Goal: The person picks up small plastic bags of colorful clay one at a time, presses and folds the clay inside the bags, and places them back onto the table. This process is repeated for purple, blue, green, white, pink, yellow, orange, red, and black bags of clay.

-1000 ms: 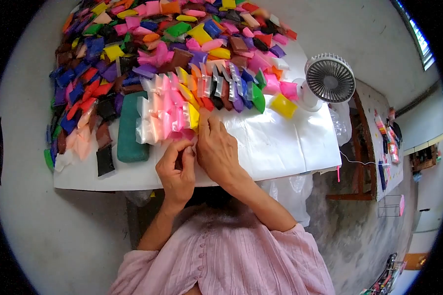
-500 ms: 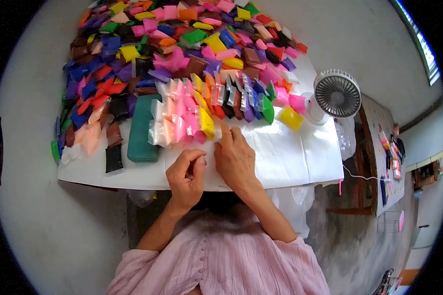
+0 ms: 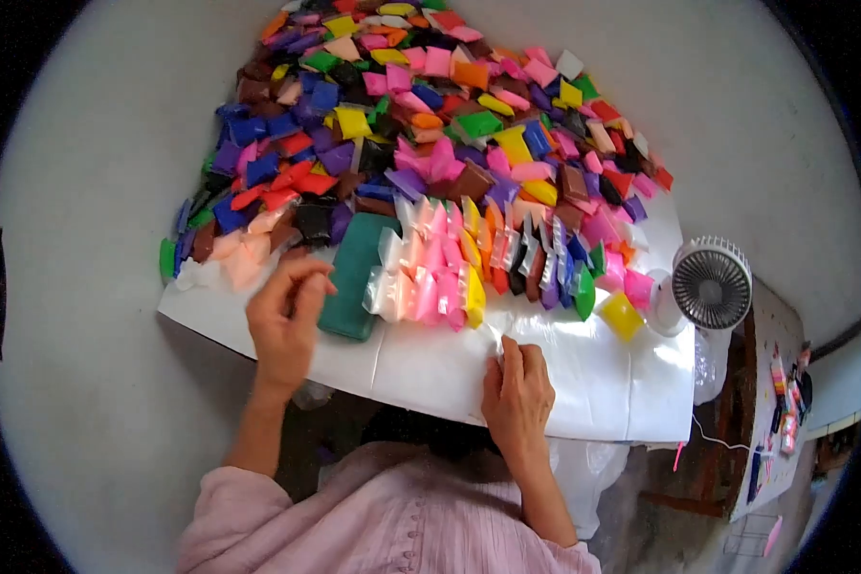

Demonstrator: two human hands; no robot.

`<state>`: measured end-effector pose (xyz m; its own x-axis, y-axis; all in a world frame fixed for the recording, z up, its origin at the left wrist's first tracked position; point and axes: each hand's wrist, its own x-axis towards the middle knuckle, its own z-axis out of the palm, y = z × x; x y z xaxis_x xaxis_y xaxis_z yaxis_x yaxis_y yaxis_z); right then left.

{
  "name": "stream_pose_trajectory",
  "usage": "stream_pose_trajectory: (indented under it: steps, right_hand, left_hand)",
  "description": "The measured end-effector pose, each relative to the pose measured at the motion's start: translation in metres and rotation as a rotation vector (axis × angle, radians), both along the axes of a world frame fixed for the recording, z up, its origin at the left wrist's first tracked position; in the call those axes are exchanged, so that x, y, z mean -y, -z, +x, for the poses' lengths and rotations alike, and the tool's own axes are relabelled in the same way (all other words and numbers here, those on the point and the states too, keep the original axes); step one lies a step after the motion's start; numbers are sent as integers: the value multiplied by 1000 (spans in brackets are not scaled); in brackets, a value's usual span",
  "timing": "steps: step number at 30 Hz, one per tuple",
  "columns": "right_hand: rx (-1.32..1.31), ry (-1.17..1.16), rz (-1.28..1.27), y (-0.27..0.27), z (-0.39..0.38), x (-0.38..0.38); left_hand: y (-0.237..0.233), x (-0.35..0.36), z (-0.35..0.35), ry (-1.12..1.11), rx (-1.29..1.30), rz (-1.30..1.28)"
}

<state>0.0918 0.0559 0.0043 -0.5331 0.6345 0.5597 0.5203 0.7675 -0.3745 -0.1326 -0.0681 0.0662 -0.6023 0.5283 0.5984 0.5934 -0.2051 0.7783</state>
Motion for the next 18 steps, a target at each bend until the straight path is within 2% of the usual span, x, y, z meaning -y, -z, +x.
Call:
stream_pose_trajectory:
  steps: [4, 5, 6, 8, 11, 18]
  right_hand:
    - [17, -4, -42, 1, 2, 0]
    - [18, -6, -49, 0, 2, 1]
    - [17, -6, -54, -1, 2, 0]
    - [10, -15, -38, 1, 2, 0]
    - [8, -21, -15, 2, 2, 1]
    - [-17, -22, 81, -1, 2, 3]
  left_hand:
    - [-19, -7, -71, -51, 118, 12]
    - [-25, -9, -92, -44, 222, -4]
    - [-25, -12, -118, -95, 106, -41]
    - [-32, -20, -152, -109, 148, -42]
    - [-29, -40, -193, -185, 72, -107]
    - [-13, -95, -230, -183, -22, -233]
